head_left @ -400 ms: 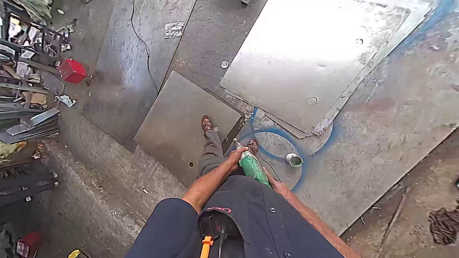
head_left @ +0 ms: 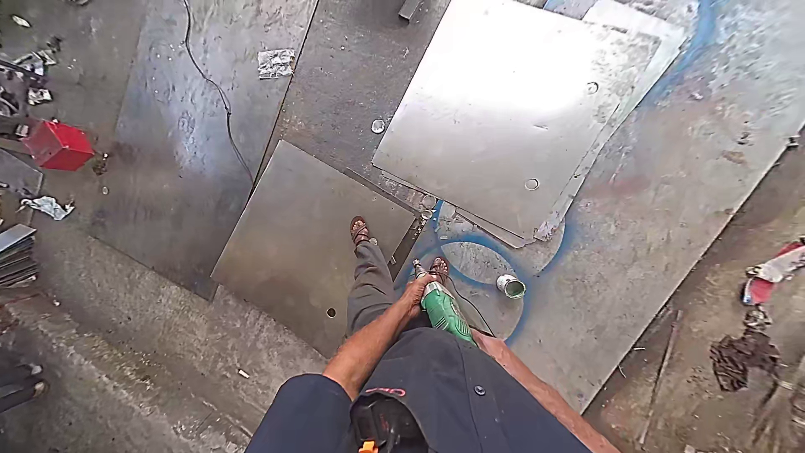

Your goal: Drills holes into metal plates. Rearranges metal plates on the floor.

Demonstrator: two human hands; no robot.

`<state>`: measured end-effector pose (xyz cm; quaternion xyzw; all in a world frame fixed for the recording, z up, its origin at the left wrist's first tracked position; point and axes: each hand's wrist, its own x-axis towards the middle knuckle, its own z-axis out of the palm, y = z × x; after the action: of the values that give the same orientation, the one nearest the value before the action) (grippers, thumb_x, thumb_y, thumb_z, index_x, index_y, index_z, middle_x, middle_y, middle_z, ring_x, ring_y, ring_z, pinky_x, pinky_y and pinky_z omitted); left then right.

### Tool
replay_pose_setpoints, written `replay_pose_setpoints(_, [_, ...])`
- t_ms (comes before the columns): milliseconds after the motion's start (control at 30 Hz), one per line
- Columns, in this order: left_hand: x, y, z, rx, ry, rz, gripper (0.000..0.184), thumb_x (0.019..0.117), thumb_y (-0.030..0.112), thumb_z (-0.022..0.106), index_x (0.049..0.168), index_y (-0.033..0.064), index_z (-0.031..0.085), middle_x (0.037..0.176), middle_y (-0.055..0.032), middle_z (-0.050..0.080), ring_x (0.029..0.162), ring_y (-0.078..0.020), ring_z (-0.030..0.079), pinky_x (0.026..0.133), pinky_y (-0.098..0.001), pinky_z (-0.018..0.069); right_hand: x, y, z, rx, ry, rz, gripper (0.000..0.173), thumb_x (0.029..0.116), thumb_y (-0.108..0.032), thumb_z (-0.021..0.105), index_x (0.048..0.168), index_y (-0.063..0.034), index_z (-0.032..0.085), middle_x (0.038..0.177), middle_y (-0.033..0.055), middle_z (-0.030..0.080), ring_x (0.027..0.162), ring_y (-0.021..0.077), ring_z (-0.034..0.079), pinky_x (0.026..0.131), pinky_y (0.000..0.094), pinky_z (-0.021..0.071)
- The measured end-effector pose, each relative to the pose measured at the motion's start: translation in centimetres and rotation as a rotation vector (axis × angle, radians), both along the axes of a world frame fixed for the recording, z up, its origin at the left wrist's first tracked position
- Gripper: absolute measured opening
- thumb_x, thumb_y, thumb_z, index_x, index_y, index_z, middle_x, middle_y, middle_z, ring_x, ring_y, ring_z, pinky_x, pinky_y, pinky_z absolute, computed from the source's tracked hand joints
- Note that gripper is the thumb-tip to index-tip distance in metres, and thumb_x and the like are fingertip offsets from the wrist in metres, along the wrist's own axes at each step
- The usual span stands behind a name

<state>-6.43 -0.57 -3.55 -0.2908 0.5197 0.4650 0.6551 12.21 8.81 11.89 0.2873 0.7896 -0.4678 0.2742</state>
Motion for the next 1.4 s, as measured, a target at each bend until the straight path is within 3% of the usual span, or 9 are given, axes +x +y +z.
replay_pose_setpoints(33, [-0.9, -0.1, -0.3, -0.002, -0.014, -0.002, 0.036, 0.0984, 0.031, 0.062, 0.118, 0.0009, 0.061, 0.095, -0.0151, 0.069, 0.083, -0.0244, 0.068, 0.077, -0.0447, 0.0584, -3.9, 0.5, 2.0, -0.159, -0.319, -0.064, 0.043, 0.1115, -0.026, 0.042, 0.132, 0.0071, 0.061, 0.123, 0.0314, 0.066, 0.118, 0.0433, 0.064, 0.104, 0.0520, 0.0475])
replay_pose_setpoints(100, [-2.6, -0.7, -1.0, -0.019, -0.048, 0.007, 0.037, 0.0978, 0.031, 0.063, 0.119, 0.0006, 0.061, 0.096, -0.0158, 0.069, 0.084, -0.0253, 0.068, 0.077, -0.0453, 0.0585, -7.4, -0.2, 2.9, -0.175, -0.443, -0.065, 0.046, 0.1112, -0.028, 0.040, 0.133, 0.0070, 0.059, 0.126, 0.0335, 0.064, 0.122, 0.0475, 0.061, 0.106, 0.0613, 0.0425])
replay_pose_setpoints(167, [-4.9, -1.0, -1.8, -0.019, -0.074, 0.025, 0.037, 0.0974, 0.030, 0.063, 0.120, 0.0004, 0.061, 0.096, -0.0161, 0.069, 0.084, -0.0251, 0.068, 0.077, -0.0448, 0.0587, -10.5, -1.0, 3.7, -0.092, -0.427, -0.026, 0.045, 0.1104, -0.025, 0.039, 0.134, 0.0075, 0.059, 0.126, 0.0338, 0.065, 0.120, 0.0484, 0.063, 0.104, 0.0617, 0.0456])
replay_pose_setpoints(233, [-7.4, -1.5, -2.2, -0.013, -0.114, 0.024, 0.037, 0.0980, 0.031, 0.062, 0.121, 0.0015, 0.060, 0.096, -0.0150, 0.069, 0.084, -0.0241, 0.068, 0.077, -0.0439, 0.0585, -18.2, -0.1, 6.9, -0.254, -0.675, -0.095, 0.046, 0.1133, -0.017, 0.035, 0.155, 0.0023, 0.037, 0.154, 0.0273, 0.046, 0.145, 0.0388, 0.044, 0.121, 0.0490, 0.0290])
replay_pose_setpoints(500, [-17.9, -2.4, -6.6, 0.094, -0.093, 0.156, 0.044, 0.1080, 0.040, 0.039, 0.125, 0.0035, 0.058, 0.101, -0.0149, 0.069, 0.090, -0.0246, 0.069, 0.081, -0.0449, 0.0582, -22.0, -3.4, -7.9, -0.074, -0.321, -0.092, 0.094, 0.0831, -0.031, 0.069, 0.163, -0.0089, 0.026, 0.127, 0.0172, 0.067, 0.113, 0.0331, 0.068, 0.095, 0.0560, 0.0542])
replay_pose_setpoints(700, [-20.4, -0.4, -10.7, 0.069, 0.234, 0.339, 0.069, 0.1002, 0.041, 0.054, 0.158, 0.0086, 0.033, 0.147, -0.0196, 0.052, 0.129, -0.0304, 0.056, 0.106, -0.0499, 0.0490, -28.9, -1.6, -20.4, -0.114, -0.332, -0.212, 0.090, 0.0850, -0.030, 0.066, 0.163, -0.0070, 0.026, 0.125, 0.0168, 0.068, 0.109, 0.0329, 0.069, 0.092, 0.0552, 0.0555])
replay_pose_setpoints(833, [-22.0, 0.8, -18.0, -0.119, 0.600, 0.272, 0.064, 0.0915, 0.014, 0.074, 0.148, 0.0002, 0.048, 0.136, -0.0228, 0.061, 0.115, -0.0314, 0.067, 0.093, -0.0464, 0.0599, -32.5, -2.1, -28.1, -0.062, -0.354, -0.120, 0.096, 0.0879, -0.030, 0.066, 0.166, -0.0075, 0.014, 0.139, 0.0169, 0.060, 0.101, 0.0336, 0.071, 0.083, 0.0537, 0.0589])
replay_pose_setpoints(967, [-23.9, 0.8, -23.9, -0.221, 0.801, 0.228, 0.043, 0.0965, 0.004, 0.062, 0.138, -0.0044, 0.058, 0.125, -0.0229, 0.067, 0.104, -0.0298, 0.071, 0.087, -0.0434, 0.0619, -34.5, -2.6, -34.8, -0.103, -0.304, -0.107, 0.093, 0.0884, -0.027, 0.066, 0.166, -0.0099, 0.017, 0.138, 0.0175, 0.060, 0.093, 0.0335, 0.072, 0.077, 0.0527, 0.0598])
replay_pose_setpoints(1400, [-26.4, 0.1, -30.1, -0.253, 0.830, 0.215, 0.043, 0.0994, 0.005, 0.049, 0.141, -0.0066, 0.053, 0.125, -0.0252, 0.065, 0.106, -0.0310, 0.070, 0.088, -0.0449, 0.0607, -36.2, -3.3, -41.9, -0.166, -0.189, -0.125, 0.087, 0.0909, -0.019, 0.066, 0.164, -0.0075, 0.020, 0.129, 0.0185, 0.062, 0.090, 0.0326, 0.072, 0.073, 0.0481, 0.0602])
